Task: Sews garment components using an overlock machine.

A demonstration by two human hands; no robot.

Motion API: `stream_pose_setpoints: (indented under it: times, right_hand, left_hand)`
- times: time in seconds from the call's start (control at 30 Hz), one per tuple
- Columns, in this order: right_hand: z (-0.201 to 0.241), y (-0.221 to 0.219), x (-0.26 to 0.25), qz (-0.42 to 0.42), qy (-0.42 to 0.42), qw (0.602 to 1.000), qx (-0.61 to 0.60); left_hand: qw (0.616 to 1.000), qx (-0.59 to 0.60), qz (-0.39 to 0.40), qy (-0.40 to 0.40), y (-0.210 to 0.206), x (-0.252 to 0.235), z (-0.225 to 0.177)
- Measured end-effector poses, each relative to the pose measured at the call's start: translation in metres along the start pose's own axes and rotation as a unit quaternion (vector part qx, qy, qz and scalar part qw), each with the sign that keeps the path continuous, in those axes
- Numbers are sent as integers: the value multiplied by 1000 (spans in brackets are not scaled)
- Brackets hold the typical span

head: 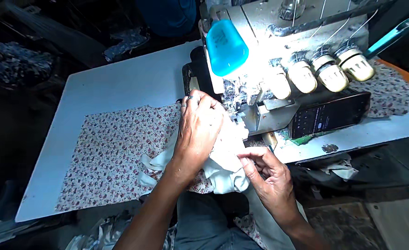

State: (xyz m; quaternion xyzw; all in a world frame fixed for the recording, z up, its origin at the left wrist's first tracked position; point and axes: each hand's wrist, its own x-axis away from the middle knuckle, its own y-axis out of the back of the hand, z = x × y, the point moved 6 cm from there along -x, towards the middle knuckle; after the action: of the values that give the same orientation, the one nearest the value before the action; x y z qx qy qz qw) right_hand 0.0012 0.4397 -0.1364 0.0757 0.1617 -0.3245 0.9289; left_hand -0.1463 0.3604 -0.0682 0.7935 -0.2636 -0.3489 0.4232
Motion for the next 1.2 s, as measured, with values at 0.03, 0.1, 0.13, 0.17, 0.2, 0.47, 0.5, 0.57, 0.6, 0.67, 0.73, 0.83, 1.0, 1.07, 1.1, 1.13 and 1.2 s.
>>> stream_pose_setpoints:
  times: [0.03,0.1,0.13,0.17,0.2,0.47,0.5,0.57,0.6,0.67,0.73,0.83,1.0,1.07,1.1,1.13,1.2]
  right_hand:
    - [1,0,-4,-8,0,1000,5]
    - [2,0,-12,-28,-13,1000,6]
    - [2,-1,-15,-34,-24,999,-2]
    - [2,-2,-19,-36,-33,999,-13]
    - [2,-3,-21,-39,-39,998,-24]
    - [9,-4,-29,-30,21,988,153]
    - [12,-4,-31,-28,41,974,222]
    - [22,-4,-35,-22,93,937,337]
    - [27,-4,-38,-14,112,919,378]
    - [37,-5,-44,5,147,900,411]
    - [47,-8,-54,22,199,895,398]
    - [60,-21,-67,58,289,871,392]
    - [55,-45,-81,110,305,859,397]
    - [59,-42,-80,105,291,872,380]
    - [62,-39,-79,103,281,885,358]
    - [65,-35,-76,102,269,901,324]
    - [68,-23,-70,109,217,942,231]
  left_hand:
    - [1000,2,7,2,1,-5,0]
    - [1000,3,14,15,0,-17,4]
    - [1000,3,14,21,-2,-24,7]
    - [1000,2,11,25,-4,-31,9]
    - [1000,1,9,29,-5,-38,11]
    - [1000,0,-6,15,-10,-58,25]
    - [1000,3,-5,17,-10,-61,28]
    - [1000,8,1,22,-9,-64,30]
    - [1000,18,-1,18,-7,-63,31]
    - [998,54,-13,11,0,-55,33]
    - [994,95,-43,13,16,-39,35]
    - [990,115,-78,21,50,3,26]
    - [971,187,-131,70,80,52,29]
    - [959,229,-144,80,82,59,33]
    - [955,245,-143,86,81,61,34]
    - [953,257,-136,92,78,61,34]
    - [951,275,-107,96,68,56,31]
